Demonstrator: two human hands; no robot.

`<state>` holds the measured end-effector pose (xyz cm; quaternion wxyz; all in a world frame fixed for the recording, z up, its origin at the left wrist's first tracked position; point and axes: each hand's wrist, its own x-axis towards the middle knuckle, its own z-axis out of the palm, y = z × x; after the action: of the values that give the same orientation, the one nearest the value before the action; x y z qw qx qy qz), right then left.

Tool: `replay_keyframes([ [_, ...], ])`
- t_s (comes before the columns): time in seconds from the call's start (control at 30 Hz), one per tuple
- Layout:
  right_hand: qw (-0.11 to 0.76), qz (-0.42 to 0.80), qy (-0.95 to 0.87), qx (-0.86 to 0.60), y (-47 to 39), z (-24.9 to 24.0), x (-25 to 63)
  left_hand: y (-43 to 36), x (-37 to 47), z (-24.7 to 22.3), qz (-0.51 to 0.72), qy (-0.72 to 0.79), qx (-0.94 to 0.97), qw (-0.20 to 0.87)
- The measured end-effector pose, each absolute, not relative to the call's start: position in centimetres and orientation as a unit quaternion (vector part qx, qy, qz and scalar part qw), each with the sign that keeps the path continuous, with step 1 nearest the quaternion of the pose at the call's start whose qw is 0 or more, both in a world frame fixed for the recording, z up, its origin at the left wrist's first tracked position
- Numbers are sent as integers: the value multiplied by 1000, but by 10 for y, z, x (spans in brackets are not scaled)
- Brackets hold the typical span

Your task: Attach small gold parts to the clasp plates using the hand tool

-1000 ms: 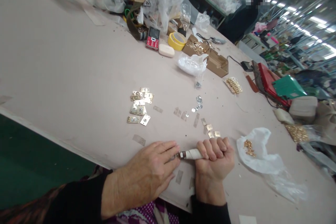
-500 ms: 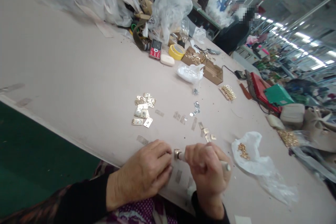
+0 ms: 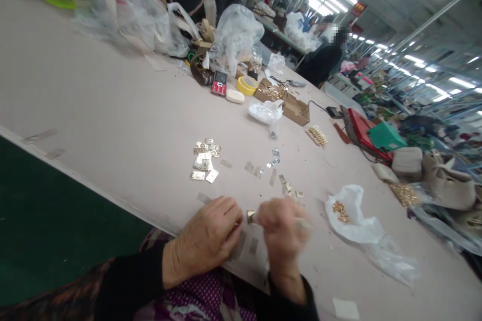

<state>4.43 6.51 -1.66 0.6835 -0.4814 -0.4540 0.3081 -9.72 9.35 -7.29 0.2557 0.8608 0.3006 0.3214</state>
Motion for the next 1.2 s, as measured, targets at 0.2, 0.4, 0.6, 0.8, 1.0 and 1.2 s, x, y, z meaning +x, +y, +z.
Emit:
replay_keyframes([
  [0.2,526,191,-591,-581,57,-37,76,94,-84,-65,252,288,896,226],
  [0.4,247,-11,-681,-689,36,-41,142,103,-61,-74,239,222,934,144],
  [0.6,234,8,-641,-731,22,-49,185,130,-84,-107,310,194,929,58],
  [0.8,214,-63,-502,-835,21,-43,268,173,-151,-115,271,301,913,52],
  [1.0,154,-12,-478,-865,38,-53,299,176,-142,-98,275,235,932,21],
  [1.2,177,33,-428,-886,42,-52,309,144,-85,-63,271,222,926,141],
])
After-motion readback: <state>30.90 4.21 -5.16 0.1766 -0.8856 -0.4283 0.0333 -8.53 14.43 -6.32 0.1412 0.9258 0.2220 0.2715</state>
